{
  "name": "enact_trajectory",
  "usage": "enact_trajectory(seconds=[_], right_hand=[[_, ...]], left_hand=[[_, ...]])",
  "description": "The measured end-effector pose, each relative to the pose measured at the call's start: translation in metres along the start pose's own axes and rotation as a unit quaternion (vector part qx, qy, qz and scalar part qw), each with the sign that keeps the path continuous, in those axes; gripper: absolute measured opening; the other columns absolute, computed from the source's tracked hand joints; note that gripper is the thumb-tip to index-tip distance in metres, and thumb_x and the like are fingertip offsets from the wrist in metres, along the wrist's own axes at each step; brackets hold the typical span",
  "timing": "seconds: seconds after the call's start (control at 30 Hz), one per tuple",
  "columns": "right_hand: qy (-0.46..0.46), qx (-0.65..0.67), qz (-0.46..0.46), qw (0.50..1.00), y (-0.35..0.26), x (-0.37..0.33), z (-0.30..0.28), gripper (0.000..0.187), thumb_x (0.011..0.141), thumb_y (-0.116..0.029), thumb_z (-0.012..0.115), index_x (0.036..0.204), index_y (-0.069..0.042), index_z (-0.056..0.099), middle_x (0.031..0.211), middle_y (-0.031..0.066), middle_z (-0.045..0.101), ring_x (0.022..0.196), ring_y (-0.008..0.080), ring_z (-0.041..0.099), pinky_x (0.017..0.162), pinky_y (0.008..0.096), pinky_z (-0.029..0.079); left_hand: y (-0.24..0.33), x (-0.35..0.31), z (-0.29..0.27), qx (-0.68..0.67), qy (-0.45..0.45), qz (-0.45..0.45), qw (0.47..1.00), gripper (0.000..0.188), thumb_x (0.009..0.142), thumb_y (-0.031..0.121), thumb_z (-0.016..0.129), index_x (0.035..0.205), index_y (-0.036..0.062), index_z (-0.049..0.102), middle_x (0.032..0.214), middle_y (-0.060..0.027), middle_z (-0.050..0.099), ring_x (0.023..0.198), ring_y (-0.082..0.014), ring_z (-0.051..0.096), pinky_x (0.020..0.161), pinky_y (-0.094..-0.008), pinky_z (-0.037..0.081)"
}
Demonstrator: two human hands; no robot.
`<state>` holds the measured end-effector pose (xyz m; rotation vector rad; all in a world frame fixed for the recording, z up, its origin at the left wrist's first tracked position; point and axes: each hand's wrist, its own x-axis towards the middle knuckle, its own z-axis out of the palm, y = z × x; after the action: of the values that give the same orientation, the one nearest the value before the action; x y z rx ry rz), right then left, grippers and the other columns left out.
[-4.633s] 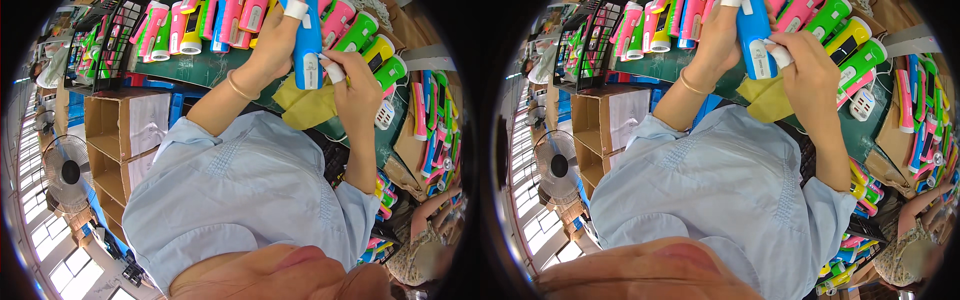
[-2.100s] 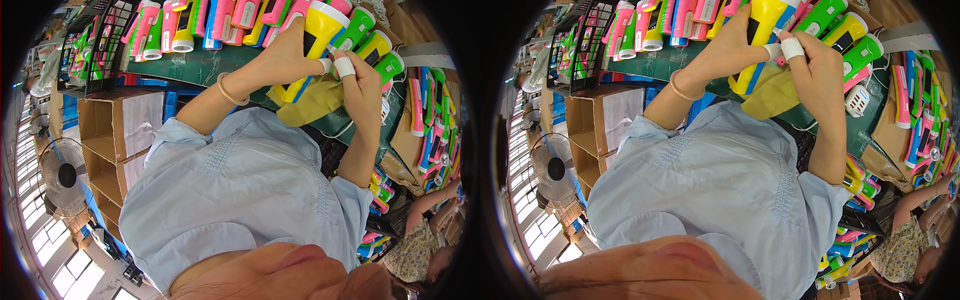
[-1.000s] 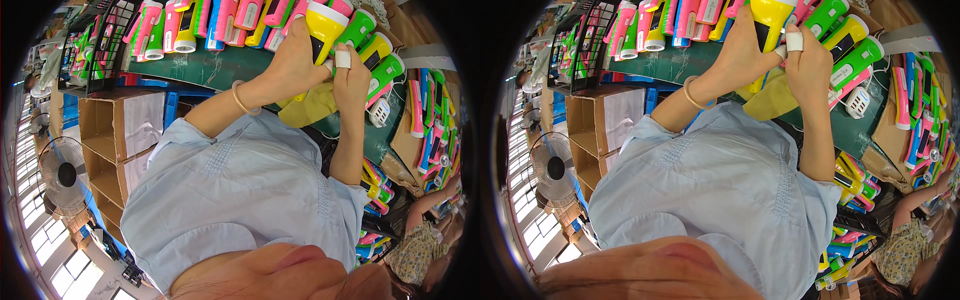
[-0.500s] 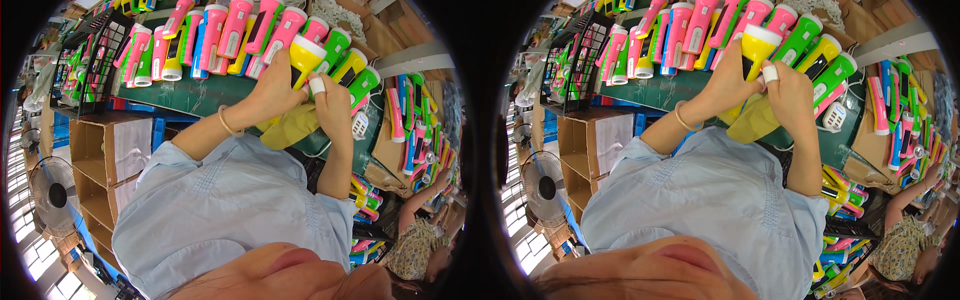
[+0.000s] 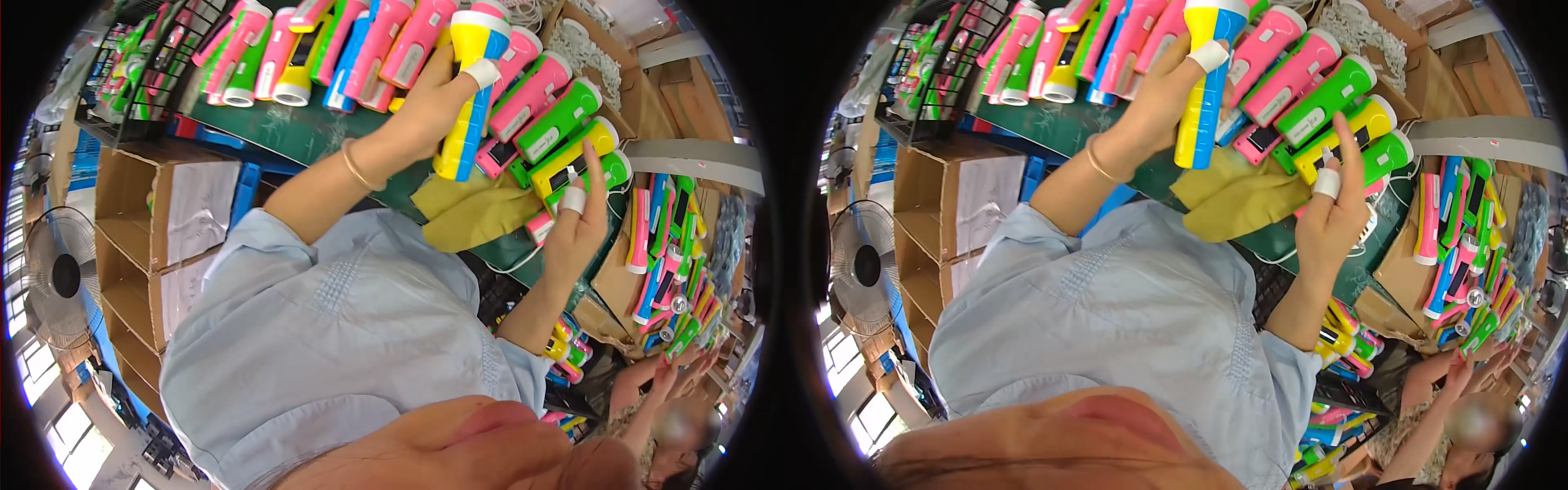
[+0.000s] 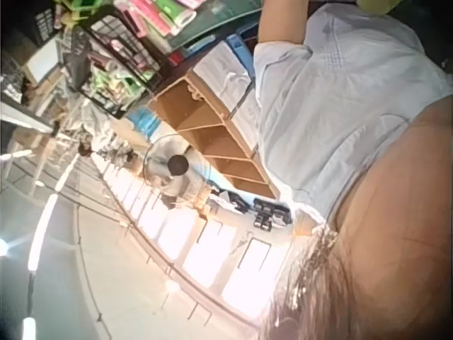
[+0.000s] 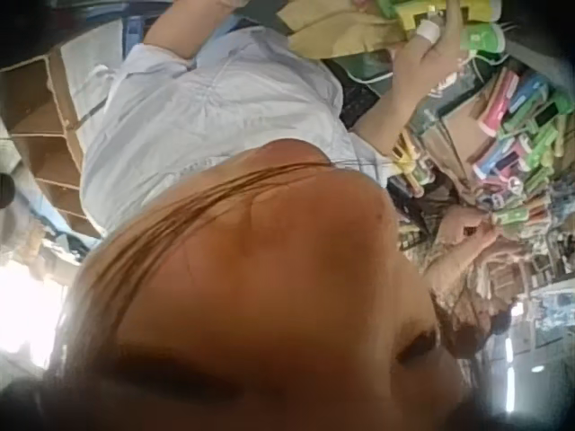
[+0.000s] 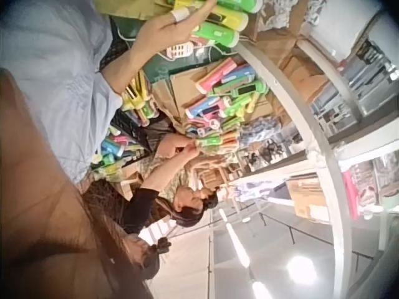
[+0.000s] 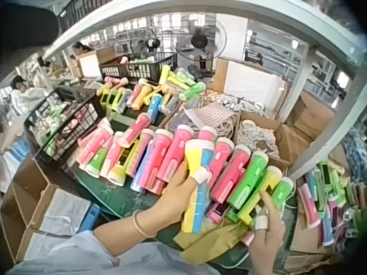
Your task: Inspecting, cleaning, and testing plastic flashlights on an assembly line.
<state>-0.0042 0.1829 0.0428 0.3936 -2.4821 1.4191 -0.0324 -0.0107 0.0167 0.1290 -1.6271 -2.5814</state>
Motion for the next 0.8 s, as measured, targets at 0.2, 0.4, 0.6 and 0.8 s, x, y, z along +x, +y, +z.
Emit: enact_trajectory(seconds=[0.2,0.4,0.6,0.8], right_hand=[[-0.216,0.337,0.211,0.892,0.014,-0.015,0.036,0.04,0.089,-0.026,0.055,0.115,0.005,0.051,0.099,0.0063,0.057,0.087,0.0113,0.053,0.073,0.0249,0.043],[-0.069,0.032,-0.033,0.997,-0.003,-0.011,0.04,0.05,0.068,-0.017,0.074,0.111,-0.001,0.055,0.084,0.011,0.05,0.076,0.0238,0.053,0.067,0.0332,0.044],[-0.192,0.328,0.153,0.912,0.024,-0.002,0.05,0.044,0.08,-0.014,0.067,0.113,0.01,0.052,0.102,0.0068,0.057,0.092,0.0105,0.052,0.082,0.0257,0.043],[-0.194,0.34,0.115,0.913,0.02,-0.012,0.053,0.034,0.082,-0.017,0.064,0.106,0.006,0.057,0.094,0.0028,0.061,0.087,0.0078,0.053,0.077,0.0247,0.043]], left_hand=[[-0.002,-0.027,0.022,-0.084,-0.068,-0.025,0.994,0.044,0.089,0.034,0.052,0.118,0.0022,0.045,0.103,-0.0104,0.056,0.096,-0.0184,0.055,0.082,-0.0319,0.047],[0.008,-0.016,0.027,-0.375,-0.11,0.005,0.921,0.058,0.09,0.057,0.033,0.105,0.004,0.051,0.08,-0.0094,0.058,0.071,-0.0182,0.057,0.067,-0.0304,0.049],[-0.026,0.0,0.026,-0.169,-0.04,0.005,0.985,0.073,0.089,0.061,0.019,0.077,-0.0004,0.057,0.058,-0.01,0.055,0.05,-0.0213,0.054,0.049,-0.0311,0.047],[-0.012,-0.02,0.024,-0.203,0.015,-0.062,0.977,0.063,0.087,0.057,0.031,0.072,0.0005,0.056,0.06,-0.0102,0.058,0.053,-0.0234,0.056,0.05,-0.0322,0.045]])
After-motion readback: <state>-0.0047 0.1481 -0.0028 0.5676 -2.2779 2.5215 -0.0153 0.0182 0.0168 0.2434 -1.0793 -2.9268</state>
